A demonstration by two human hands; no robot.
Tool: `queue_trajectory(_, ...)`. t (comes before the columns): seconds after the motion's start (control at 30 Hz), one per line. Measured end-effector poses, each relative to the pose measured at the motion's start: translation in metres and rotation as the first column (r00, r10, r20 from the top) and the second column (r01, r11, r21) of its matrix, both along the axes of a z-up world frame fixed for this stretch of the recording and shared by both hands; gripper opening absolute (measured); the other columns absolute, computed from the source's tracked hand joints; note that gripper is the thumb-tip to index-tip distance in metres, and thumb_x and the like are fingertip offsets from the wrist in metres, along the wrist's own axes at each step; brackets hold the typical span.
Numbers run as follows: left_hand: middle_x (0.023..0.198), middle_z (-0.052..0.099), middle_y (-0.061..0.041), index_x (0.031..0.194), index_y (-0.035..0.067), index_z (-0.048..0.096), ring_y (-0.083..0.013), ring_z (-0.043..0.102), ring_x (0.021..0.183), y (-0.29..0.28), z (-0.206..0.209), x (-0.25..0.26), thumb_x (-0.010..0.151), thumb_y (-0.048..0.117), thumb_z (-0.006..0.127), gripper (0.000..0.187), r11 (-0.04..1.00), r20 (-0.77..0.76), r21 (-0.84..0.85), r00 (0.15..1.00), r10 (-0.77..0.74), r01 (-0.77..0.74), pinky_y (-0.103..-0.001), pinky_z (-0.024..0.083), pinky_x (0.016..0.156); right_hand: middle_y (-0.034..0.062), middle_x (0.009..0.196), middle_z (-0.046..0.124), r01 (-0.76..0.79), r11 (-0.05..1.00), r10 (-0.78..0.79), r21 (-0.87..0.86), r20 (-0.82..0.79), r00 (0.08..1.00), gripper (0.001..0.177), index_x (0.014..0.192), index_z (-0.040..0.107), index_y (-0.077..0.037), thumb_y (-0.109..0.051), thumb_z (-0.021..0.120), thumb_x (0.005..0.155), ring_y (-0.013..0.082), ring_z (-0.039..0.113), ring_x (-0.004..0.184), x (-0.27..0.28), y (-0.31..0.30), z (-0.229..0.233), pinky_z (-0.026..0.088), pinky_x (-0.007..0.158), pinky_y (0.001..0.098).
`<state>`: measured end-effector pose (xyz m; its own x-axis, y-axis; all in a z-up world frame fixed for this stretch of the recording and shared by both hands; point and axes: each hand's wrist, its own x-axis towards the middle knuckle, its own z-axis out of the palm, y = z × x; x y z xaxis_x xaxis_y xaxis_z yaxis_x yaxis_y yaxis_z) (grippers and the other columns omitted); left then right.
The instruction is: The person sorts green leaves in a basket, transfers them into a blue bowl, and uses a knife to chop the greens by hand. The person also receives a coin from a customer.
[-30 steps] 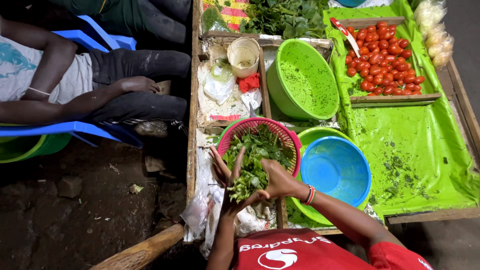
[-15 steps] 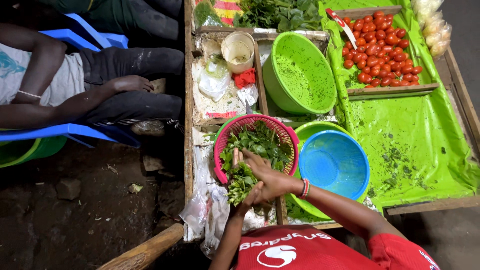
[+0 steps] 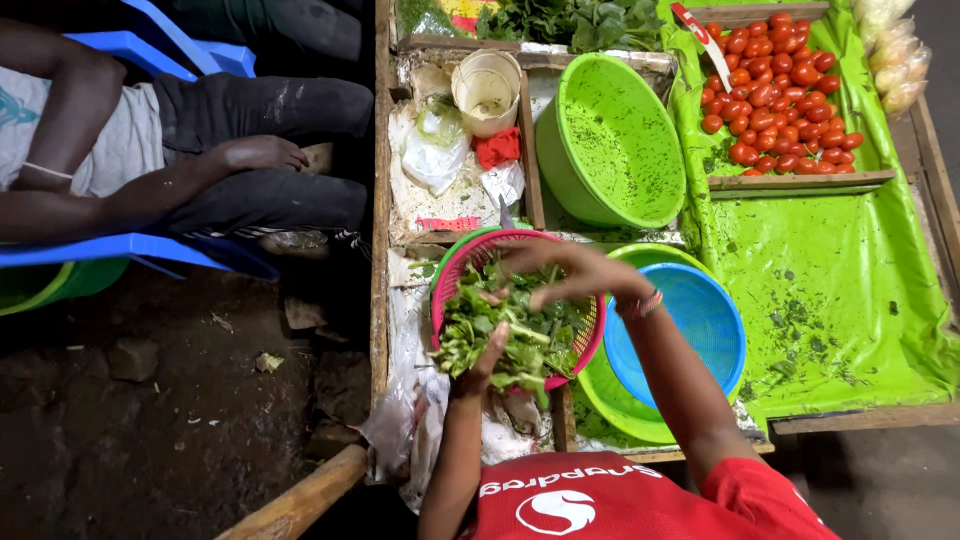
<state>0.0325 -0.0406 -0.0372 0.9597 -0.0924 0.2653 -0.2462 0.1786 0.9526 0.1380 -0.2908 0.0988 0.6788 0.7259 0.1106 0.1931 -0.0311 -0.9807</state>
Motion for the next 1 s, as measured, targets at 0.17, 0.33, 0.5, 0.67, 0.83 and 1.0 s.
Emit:
queue_trajectory(0.17,0.164,0.035,-0.01,0.158,0.001,0.031,-0.0184,0.034,0.151,0.006,-0.138,0.007,0.109,0.028,0.04,0.057,0.963,-0.678,-0.159,0.685,-0.265,0.216,-0.034,0.024,0.126,0.0136,0.119,0.076,0.634,0.72,-0.67,-0.282,-0.04,0.742,0.047,0.129,0.067,-0.004,-0.039,0.067,0.098,0.0214,0.074,0.105,0.105,-0.028,-0.148,0.058,0.095,0.0354)
queue_trajectory(0.33,0.166,0.032,-0.012,0.159,-0.002,0.03,-0.0218,0.026,0.154,0.014,-0.159,-0.013,0.108,0.032,0.031,0.061,-0.03,-0.322,-0.645,0.308,-0.895,-0.763,-0.036,0.015,0.127,0.0095,0.107,0.079,0.426,0.625,-0.42,-0.654,0.178,0.89,0.046,0.111,0.078,-0.011,-0.049,0.076,0.084,0.0241,0.076,0.094,0.143,-0.008,-0.235,0.059,0.086,0.0368)
queue_trajectory(0.5,0.168,0.021,-0.015,0.161,-0.004,0.017,-0.0258,0.019,0.154,0.012,-0.15,-0.029,0.11,0.027,0.021,0.06,-0.493,-0.129,-0.359,0.565,-0.815,-0.793,-0.038,0.013,0.125,0.0115,0.099,0.078,0.41,0.68,-0.385,-0.608,0.179,0.905,0.039,0.104,0.079,-0.008,-0.037,0.087,0.079,0.025,0.076,0.087,0.15,0.009,-0.262,0.058,0.079,0.0362)
queue_trajectory(0.67,0.17,0.015,-0.015,0.161,-0.004,0.014,-0.0233,0.014,0.156,0.027,-0.15,-0.042,0.109,0.028,0.019,0.062,-0.54,-0.21,-0.119,0.552,-0.807,-0.833,-0.037,0.01,0.126,0.0108,0.09,0.079,0.488,0.681,-0.483,-0.546,0.167,0.86,0.024,0.096,0.08,-0.009,-0.03,0.083,0.086,0.0198,0.076,0.077,0.149,0.002,-0.265,0.057,0.071,0.0362)
queue_trajectory(0.83,0.172,0.005,-0.008,0.162,0.001,0.008,-0.0168,0.005,0.158,0.026,-0.154,-0.038,0.109,0.03,0.024,0.063,0.721,-0.708,-0.677,0.401,-0.582,-0.149,-0.032,0.006,0.126,0.0072,0.085,0.078,0.607,0.62,-0.625,-0.498,0.155,0.765,0.018,0.095,0.078,-0.007,-0.024,0.071,0.095,0.0174,0.073,0.072,0.151,-0.027,-0.243,0.057,0.068,0.0319)
queue_trajectory(1.0,0.176,0.009,-0.003,0.166,0.002,0.011,-0.012,0.008,0.162,0.025,-0.161,-0.039,0.113,0.031,0.033,0.064,0.361,-0.288,-0.933,0.574,-0.767,0.013,-0.026,0.008,0.134,0.0092,0.104,0.071,0.778,0.628,-0.776,-0.027,-0.092,0.624,0.013,0.112,0.062,-0.003,-0.014,0.058,0.106,0.0172,0.073,0.095,0.169,-0.065,-0.172,0.066,0.079,0.0329)
